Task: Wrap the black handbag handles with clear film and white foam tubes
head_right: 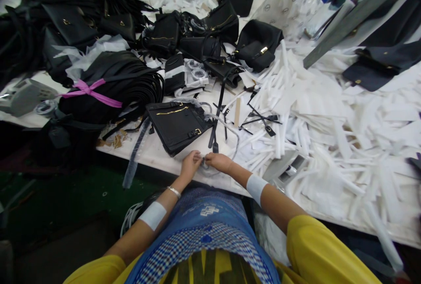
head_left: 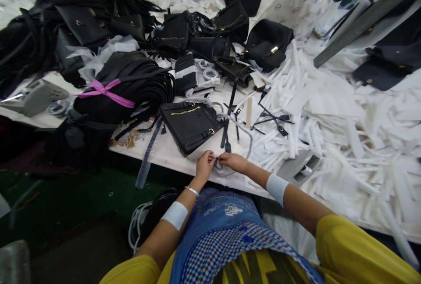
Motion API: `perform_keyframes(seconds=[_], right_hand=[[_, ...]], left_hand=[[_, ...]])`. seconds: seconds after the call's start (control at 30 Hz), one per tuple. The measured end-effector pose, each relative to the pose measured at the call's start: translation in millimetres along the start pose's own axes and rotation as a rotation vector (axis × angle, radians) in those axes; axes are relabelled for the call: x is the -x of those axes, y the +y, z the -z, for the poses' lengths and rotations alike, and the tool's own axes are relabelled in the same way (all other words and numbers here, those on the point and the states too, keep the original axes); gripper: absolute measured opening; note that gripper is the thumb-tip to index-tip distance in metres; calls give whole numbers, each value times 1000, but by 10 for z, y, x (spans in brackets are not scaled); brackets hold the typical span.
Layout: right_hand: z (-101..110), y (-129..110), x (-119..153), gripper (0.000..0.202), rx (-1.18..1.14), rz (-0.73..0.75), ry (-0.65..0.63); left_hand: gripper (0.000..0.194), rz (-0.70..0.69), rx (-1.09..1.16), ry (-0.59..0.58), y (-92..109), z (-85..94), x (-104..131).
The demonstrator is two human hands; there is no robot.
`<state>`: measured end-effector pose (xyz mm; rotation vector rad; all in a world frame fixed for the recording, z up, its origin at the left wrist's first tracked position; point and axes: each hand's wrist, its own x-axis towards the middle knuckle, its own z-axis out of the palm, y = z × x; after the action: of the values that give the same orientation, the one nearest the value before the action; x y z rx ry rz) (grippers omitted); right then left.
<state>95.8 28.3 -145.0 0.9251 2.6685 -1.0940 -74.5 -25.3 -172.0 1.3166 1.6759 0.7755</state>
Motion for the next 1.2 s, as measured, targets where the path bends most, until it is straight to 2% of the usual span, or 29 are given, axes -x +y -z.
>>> perform_keyframes(seconds=[0.2,0.47,0.63,0.8,1.03,1.2], right_hand=[[28,47,-25,22,-84,-52,-37],[-52,98,19,24,-171,-77,-19],[-102,136,17,23,-111,-22,22],[-184,71,-14,16,-72,-60,69],[-393,-172,70,22,-22,-263,210],[-250,-189,117,26,45,-356,275]], left_hand=[[14,82,-36,113,-11,-62,86],[12,145,22,123,-62,-111,57],[12,165,22,130,-9,-112,77],[11,174,-16,144,26,-163,89],[23,87,-56,61,43,-137,101],[29,-44,-72,-90,101,-51,8]])
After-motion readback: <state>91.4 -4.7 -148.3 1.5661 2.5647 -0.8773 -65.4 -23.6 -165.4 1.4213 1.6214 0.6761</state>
